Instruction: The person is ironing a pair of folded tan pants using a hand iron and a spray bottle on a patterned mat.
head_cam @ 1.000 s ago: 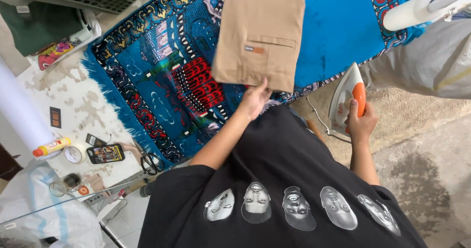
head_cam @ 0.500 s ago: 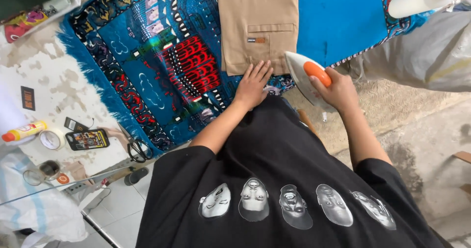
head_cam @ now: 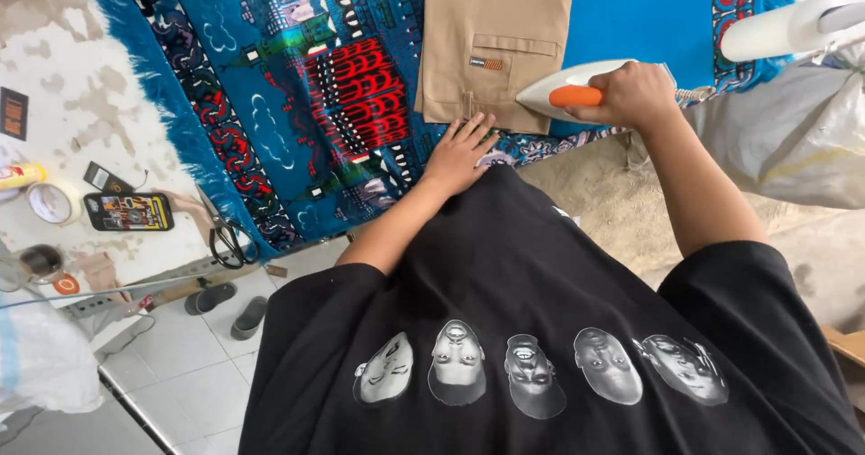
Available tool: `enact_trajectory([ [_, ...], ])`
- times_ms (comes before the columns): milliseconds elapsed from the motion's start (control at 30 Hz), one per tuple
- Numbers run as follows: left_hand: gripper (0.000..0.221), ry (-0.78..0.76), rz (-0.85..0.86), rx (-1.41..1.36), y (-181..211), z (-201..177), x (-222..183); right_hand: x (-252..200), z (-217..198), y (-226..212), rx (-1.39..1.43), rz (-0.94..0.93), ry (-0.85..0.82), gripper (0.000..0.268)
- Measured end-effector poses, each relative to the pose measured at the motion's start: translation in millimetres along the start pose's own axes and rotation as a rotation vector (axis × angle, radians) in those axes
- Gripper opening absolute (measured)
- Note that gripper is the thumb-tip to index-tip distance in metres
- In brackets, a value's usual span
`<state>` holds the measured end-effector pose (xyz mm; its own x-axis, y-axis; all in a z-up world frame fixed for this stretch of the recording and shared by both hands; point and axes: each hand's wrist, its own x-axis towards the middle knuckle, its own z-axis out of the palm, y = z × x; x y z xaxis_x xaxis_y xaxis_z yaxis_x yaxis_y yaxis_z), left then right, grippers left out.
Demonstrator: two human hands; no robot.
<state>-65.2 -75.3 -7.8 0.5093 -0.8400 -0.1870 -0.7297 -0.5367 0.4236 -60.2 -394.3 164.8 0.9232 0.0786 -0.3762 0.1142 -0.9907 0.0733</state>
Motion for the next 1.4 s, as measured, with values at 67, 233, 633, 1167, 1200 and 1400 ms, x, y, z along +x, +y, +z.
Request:
enact_trajectory([
  [67,0.069,0.003,0.001,-0.003,-1.9,2.0,1.1,-1.4,18.8,7.0,-0.006,-0.035,0.025,0.055],
  [233,0.07,-0.004,0.011,-0.013,-3.9,4.4,2.3,-3.5,40.5,17.0,-0.011,-0.074,0.069,0.053],
  [633,0.07,-0.066,-0.002,-0.022,-4.3,2.8,4.5,16.4,42.3,18.8,-0.031,-0.038,0.107,0.051],
  [1167,0.07,0.446,-0.146,-0.027,-19.1,-12.5,-18.0,-5.5,51.4,-40.7,0.146,0.004,0.028,0.054],
  [1200,0.073,0.433,-0.185,0.01,-25.0,-14.1,-19.4,-9.1,47.5,-56.1,0.108,0.01,0.033,0.052],
  [1400,0.076,0.309,-0.174,0.042,-46.8,1.7,-30.0,-30.3,49.2,-81.6,0.12,0.085,-0.062,0.051],
])
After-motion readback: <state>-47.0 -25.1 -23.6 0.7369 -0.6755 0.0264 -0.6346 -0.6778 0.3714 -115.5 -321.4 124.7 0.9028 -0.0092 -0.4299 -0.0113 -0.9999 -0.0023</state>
